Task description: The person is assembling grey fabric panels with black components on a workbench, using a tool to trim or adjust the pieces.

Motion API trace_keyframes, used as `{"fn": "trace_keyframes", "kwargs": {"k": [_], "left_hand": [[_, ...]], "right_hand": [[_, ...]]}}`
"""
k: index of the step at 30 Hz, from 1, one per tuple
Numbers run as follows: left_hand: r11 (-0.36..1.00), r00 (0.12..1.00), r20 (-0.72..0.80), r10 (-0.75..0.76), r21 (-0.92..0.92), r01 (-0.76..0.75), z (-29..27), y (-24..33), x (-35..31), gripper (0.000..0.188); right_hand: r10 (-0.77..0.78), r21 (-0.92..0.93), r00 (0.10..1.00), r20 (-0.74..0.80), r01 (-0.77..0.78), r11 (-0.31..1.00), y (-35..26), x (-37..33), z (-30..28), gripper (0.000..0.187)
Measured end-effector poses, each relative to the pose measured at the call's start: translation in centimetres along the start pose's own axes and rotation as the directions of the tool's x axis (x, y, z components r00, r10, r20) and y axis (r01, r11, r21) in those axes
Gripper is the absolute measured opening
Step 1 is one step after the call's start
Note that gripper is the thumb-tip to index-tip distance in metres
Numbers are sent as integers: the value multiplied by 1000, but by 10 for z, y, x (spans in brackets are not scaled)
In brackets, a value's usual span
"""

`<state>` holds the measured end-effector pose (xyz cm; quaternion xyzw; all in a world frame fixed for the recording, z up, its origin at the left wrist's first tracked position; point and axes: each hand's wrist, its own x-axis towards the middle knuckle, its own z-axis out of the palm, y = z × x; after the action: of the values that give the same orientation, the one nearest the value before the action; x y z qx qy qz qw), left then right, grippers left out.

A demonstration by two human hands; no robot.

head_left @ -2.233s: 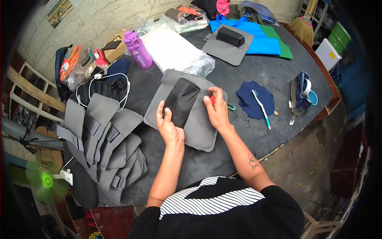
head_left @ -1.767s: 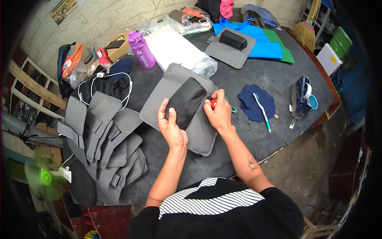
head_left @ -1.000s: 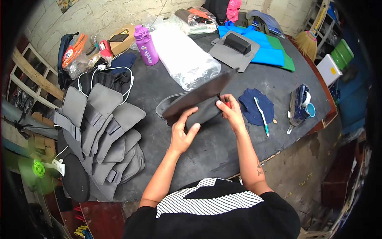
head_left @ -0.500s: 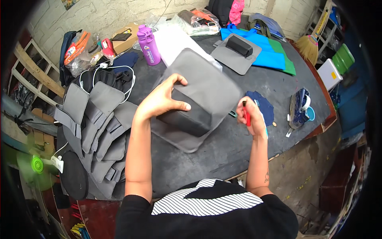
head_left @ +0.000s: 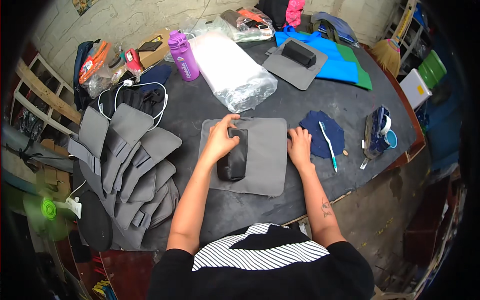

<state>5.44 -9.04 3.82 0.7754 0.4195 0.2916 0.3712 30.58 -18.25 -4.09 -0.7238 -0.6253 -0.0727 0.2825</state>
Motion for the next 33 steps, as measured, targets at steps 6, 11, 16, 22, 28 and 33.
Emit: {"fn": "trace_keyframes", "kwargs": {"k": [6,11,16,22,28,33], "left_hand": [[998,990,-125,-66,14,68,22,-29,0,31],[982,976,-193,99,179,-64,32,-35,4,15],[862,968,-136,211,493,-119,53,-41,13,3],[761,970,11,241,619,-196,62,-28,18,3],[865,970,-34,243,459,-200,67,-48,18,8],[924,968,-76,239,326,-203,74,-60,17,2]], "right_hand": [[241,200,959,-148,-210,957,10,17,-7,8],[374,671,924,79,-326,665,-39,19,-38,16],[268,693,930,253,-368,620,-76,2,-19,31],[331,734,891,310,-445,513,-63,-7,26,28],[176,450,982,72,-189,873,-72,-9,10,27],[146,315,984,105,-172,933,-79,-10,6,17]]}}
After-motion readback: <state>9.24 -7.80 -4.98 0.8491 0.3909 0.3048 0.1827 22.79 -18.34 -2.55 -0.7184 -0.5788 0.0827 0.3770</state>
